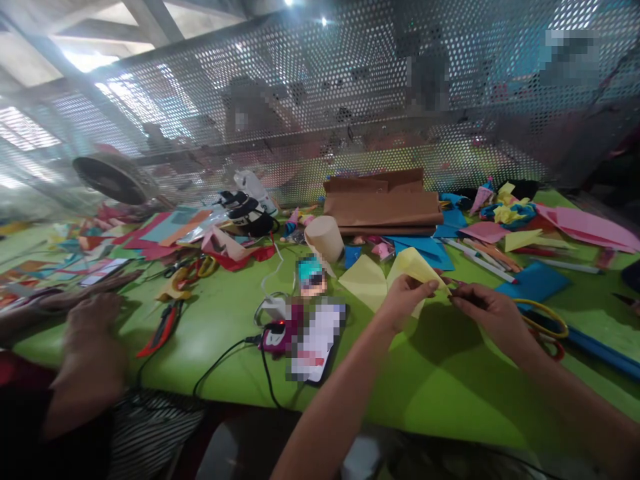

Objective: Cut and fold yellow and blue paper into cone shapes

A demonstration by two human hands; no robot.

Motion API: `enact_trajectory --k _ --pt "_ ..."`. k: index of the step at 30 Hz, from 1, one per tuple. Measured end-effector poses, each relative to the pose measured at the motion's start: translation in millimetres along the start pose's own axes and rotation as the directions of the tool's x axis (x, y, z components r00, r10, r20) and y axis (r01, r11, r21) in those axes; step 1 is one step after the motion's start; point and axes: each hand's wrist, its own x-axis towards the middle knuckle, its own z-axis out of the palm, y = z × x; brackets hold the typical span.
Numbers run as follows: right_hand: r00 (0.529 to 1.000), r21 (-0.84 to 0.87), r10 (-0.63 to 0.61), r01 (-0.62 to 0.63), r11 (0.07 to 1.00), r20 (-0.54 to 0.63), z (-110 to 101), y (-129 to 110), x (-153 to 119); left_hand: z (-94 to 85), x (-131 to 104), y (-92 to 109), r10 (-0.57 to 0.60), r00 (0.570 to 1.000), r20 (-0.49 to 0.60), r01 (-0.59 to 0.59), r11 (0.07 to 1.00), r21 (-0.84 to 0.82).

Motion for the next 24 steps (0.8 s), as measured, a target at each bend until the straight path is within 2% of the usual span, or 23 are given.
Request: enact_trajectory --k 6,11,13,18,21,24 --pt "0.999 0.011 0.047 -0.047 0.999 -0.002 1 -4 0 -1.4 3 -6 -0.030 0.999 0.016 0.030 0.999 -0.009" --pt "1.000 -0.014 -0.027 0.027 1.000 0.004 1 -1 0 0.4 2 -10 -0.026 1.000 -0.004 0.026 1.000 -0.011" --pt "1.000 -0.051 -0.018 0.019 0.999 0.019 0 4 1 1.3 2 -10 -0.027 1.000 -0.014 0.026 1.000 -0.014" --pt "0.995 0.053 0.016 -0.022 0.998 0.096 0 17 5 1.6 4 -9 -0.007 0.999 -0.032 0.004 0.997 -0.071" --pt "0.997 0.056 0.060 -0.063 0.996 0.050 2 21 3 4.0 4 -11 0.005 0.999 -0.051 -0.009 0.996 -0.088" --pt "0.999 0.050 0.039 -0.039 0.998 0.005 4 23 1 9.8 3 -15 0.011 0.999 -0.041 -0.014 0.996 -0.083"
